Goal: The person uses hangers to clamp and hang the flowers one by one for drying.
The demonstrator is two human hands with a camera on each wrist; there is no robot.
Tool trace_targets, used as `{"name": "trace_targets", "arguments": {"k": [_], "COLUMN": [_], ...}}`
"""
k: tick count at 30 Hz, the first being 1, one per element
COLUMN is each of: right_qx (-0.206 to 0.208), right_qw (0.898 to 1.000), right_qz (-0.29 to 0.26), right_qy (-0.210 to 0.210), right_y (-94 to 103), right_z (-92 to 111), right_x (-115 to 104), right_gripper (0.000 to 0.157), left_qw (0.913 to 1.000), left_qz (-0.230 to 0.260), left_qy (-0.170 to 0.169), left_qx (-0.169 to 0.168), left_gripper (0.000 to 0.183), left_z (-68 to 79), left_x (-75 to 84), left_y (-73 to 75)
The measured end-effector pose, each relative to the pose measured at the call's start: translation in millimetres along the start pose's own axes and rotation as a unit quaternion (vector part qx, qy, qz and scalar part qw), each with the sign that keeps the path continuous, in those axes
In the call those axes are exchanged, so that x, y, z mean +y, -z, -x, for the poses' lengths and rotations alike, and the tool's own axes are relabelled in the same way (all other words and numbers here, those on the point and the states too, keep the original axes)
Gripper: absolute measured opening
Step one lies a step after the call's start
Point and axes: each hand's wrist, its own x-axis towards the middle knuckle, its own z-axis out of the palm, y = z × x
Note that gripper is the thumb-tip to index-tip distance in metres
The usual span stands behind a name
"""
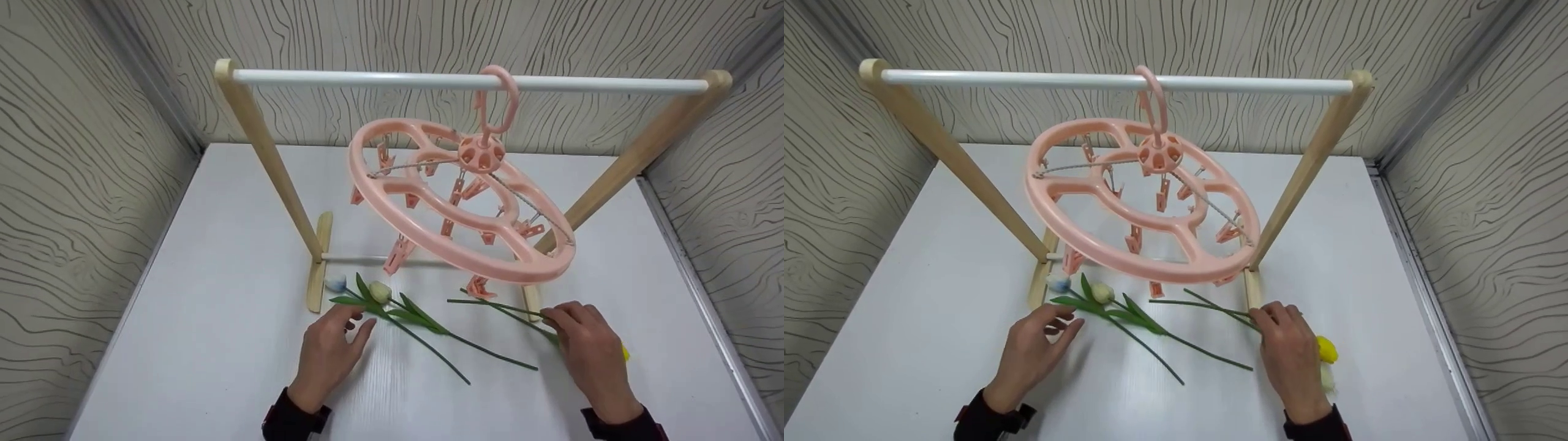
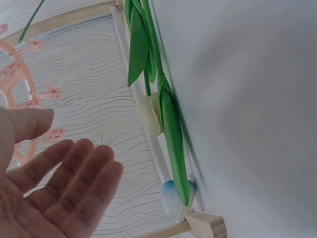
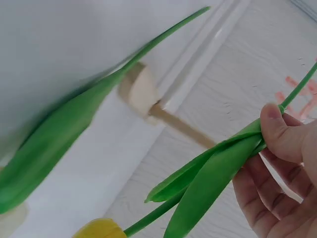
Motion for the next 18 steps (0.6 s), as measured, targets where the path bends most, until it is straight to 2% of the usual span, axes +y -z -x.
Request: {"name": "trace_targets", "arguments": {"k": [5,9,14,18], "right_qx": [0.018,0.031,0.030,0.028], "right_qw": [0.999,0.994,0.988,0.986], "right_qz": [-0.033,-0.081,-0.127,-0.141], "right_qy": [0.033,0.061,0.077,0.085], "right_y": [-0.7,-6.9,-16.2,-22.7], "right_z": [-6.5,-8.9,-11.3,-16.3], "right_x": [-23.7,-42.7,-65.6,-80.6], "right_gripper": [0.029,0.030,0.032,0.034], "left_qw": [0.9986,0.9950,0.9864,0.9774], "left_qz": [0.034,0.073,0.127,0.182], "left_qy": [-0.042,-0.063,-0.093,-0.095], "left_qx": [-0.003,-0.027,-0.046,-0.048], "left_gripper": [0.022,0.023,0.024,0.024], "left_z": [-4.7,-6.6,-10.2,-15.0], "left_x": [6.5,12.8,19.4,26.1], "left_y": [-3.2,-4.6,-6.9,-9.1]}}
